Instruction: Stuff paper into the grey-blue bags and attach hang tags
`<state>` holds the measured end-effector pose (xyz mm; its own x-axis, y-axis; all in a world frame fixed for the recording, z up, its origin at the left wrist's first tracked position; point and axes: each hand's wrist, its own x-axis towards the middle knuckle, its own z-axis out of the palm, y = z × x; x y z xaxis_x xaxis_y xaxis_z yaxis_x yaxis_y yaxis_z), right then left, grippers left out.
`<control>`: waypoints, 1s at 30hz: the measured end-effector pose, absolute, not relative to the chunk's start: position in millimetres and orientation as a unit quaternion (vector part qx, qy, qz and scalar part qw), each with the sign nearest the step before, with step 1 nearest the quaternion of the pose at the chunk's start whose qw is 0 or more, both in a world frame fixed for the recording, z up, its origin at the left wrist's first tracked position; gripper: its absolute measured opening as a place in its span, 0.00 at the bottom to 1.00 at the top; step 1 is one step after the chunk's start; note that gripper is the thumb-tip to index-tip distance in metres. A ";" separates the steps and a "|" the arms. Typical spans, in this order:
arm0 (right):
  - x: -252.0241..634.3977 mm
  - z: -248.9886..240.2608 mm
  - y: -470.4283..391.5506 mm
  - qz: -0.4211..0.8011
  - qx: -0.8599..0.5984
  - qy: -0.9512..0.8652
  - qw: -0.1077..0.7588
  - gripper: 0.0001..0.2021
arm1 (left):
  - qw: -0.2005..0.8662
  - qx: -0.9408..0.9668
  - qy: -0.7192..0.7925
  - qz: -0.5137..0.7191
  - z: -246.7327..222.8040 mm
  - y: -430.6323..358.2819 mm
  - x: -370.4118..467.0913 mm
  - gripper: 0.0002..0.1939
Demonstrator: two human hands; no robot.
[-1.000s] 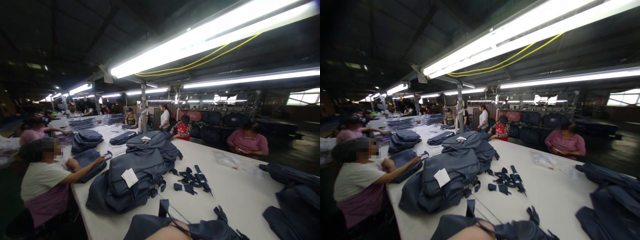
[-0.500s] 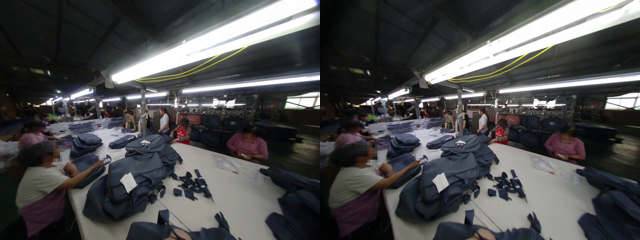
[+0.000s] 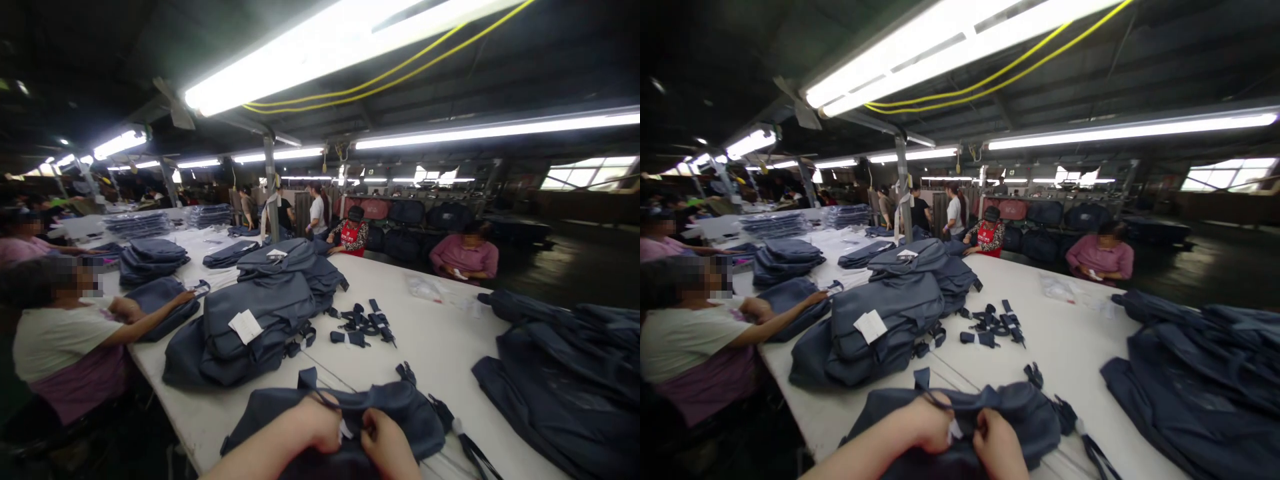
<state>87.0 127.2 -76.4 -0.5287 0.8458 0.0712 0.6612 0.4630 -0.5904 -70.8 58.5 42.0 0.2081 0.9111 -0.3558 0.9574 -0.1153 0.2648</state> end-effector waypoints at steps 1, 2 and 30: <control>87.6 -72.7 126.1 0.255 -0.456 -0.832 0.187 0.07 | 0.205 0.736 0.641 -0.068 45.0 46.7 -82.0 0.07; 87.9 -68.1 125.3 0.258 -0.464 -0.827 0.186 0.06 | 0.189 0.723 0.661 -0.068 47.7 33.2 -97.4 0.07; 10.2 66.1 72.6 0.309 -0.193 -0.886 0.286 0.27 | 0.581 0.029 0.325 0.745 8.6 -95.1 -160.3 0.31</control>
